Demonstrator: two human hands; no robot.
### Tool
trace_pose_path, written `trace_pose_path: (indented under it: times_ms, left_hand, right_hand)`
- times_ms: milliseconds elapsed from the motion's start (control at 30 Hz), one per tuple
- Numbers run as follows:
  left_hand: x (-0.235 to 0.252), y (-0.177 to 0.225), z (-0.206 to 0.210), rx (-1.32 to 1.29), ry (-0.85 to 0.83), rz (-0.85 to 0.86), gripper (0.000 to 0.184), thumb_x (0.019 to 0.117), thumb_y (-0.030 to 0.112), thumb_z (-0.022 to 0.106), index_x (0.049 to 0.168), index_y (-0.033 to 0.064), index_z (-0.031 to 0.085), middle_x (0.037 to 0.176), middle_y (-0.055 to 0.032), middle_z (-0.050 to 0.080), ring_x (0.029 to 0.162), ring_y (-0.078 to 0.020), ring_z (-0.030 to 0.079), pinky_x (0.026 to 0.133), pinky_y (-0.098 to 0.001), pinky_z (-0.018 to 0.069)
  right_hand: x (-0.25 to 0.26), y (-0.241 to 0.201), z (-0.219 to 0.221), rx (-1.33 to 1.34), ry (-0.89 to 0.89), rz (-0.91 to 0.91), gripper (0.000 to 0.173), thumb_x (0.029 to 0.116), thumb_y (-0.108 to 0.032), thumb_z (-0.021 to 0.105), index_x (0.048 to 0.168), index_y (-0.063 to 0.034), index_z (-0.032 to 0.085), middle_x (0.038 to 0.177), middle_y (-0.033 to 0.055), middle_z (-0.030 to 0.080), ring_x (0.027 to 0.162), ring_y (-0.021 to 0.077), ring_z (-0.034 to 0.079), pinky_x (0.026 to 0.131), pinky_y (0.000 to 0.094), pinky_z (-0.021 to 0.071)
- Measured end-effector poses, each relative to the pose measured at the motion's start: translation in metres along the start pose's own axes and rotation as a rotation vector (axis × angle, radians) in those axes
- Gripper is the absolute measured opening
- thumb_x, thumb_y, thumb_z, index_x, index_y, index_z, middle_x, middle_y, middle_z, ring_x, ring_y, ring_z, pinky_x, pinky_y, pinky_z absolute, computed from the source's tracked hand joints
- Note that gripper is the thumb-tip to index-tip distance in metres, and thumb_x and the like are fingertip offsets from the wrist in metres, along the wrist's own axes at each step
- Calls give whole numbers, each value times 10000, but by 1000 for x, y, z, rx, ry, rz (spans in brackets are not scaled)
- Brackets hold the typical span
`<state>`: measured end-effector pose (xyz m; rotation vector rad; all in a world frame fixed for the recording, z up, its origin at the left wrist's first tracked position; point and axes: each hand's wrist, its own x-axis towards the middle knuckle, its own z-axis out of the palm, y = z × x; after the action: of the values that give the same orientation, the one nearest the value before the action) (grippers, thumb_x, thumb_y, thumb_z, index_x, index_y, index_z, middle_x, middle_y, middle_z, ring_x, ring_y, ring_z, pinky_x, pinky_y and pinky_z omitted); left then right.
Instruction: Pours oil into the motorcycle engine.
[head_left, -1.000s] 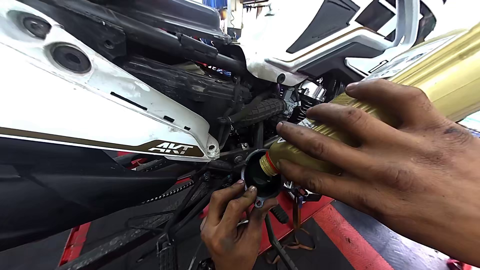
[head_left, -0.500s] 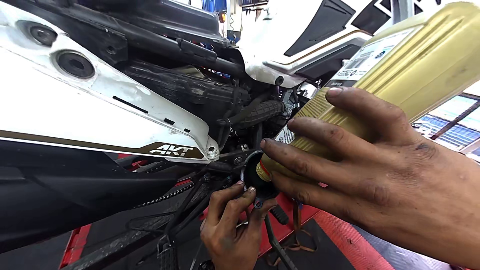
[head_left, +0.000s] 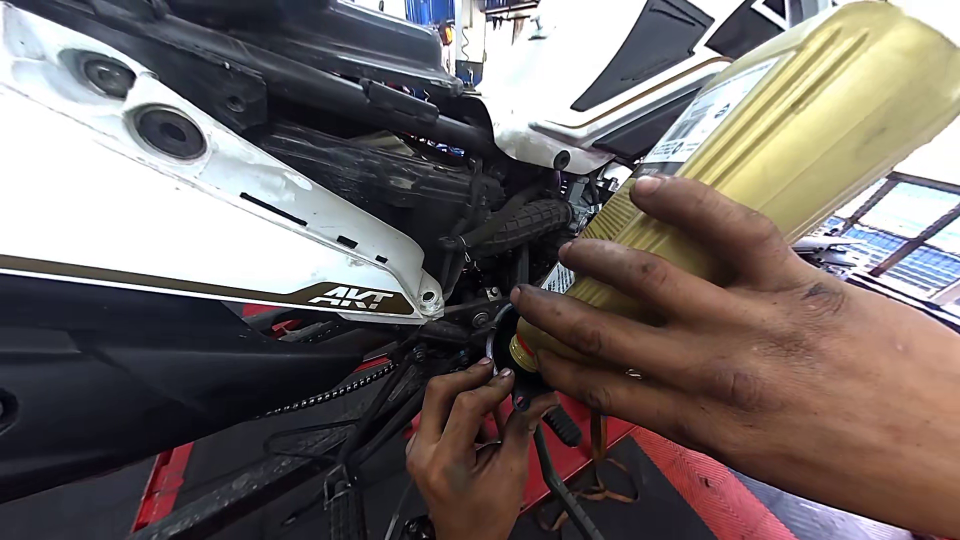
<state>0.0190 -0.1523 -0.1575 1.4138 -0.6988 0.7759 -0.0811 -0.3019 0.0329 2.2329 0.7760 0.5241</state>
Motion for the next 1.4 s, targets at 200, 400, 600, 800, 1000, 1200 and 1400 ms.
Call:
trace_pose_path:
  times_ms: [200,400,600,800,1000,1200,1400]
  left_hand:
    - [0,2,0,0,-1,-14,316,809,328,864,974,80,757,1018,-7,659,674,23,563,517,-102,464]
    - [1,4,-1,4,-11,-22,385,817,328,858,1061,58,732,984,4,637,661,21,541,516,-107,457]
    - [3,3,-1,28,-26,-18,399,821,310,848,1104,51,737,982,-2,635,629,26,514,492,-112,432]
    - [3,2,-2,70,-28,-7,470,813,336,847,1141,18,738,965,-8,614,633,31,501,506,-112,438]
    - [4,3,-2,75,-18,-4,449,807,326,851,1137,40,747,974,0,622,653,41,511,532,-105,449]
    - [5,4,-2,56,-32,-7,443,808,260,825,1170,19,740,989,-8,628,713,38,548,579,-100,481]
    - [5,7,1,105,-5,-1,378,816,226,769,1092,-29,722,965,-25,634,833,25,599,694,-103,526]
  right_hand:
    - [3,-4,3,29,31,-6,367,1060,-190,464,1371,-214,656,1549,70,507,1469,410,367,1219,687,107]
    - [3,-1,4,75,25,-30,363,1074,-205,451,1375,-185,651,1562,69,494,1502,402,325,1239,685,87]
    - [7,-4,13,52,48,-52,340,1082,-199,446,1326,-171,682,1552,86,503,1522,407,286,1245,689,70]
    - [14,2,19,84,33,-116,318,1068,-215,478,1322,-159,660,1523,113,527,1502,422,321,1259,666,86]
    - [18,4,19,83,61,-121,333,1070,-150,445,1341,-151,637,1495,109,556,1509,406,318,1271,628,101]
    - [20,0,22,41,82,-136,327,1078,-217,461,1351,-141,625,1510,152,530,1508,423,310,1270,636,98]
    - [20,-15,19,-17,50,-157,361,1075,-92,381,1342,-117,623,1565,204,454,1525,427,271,1269,599,156]
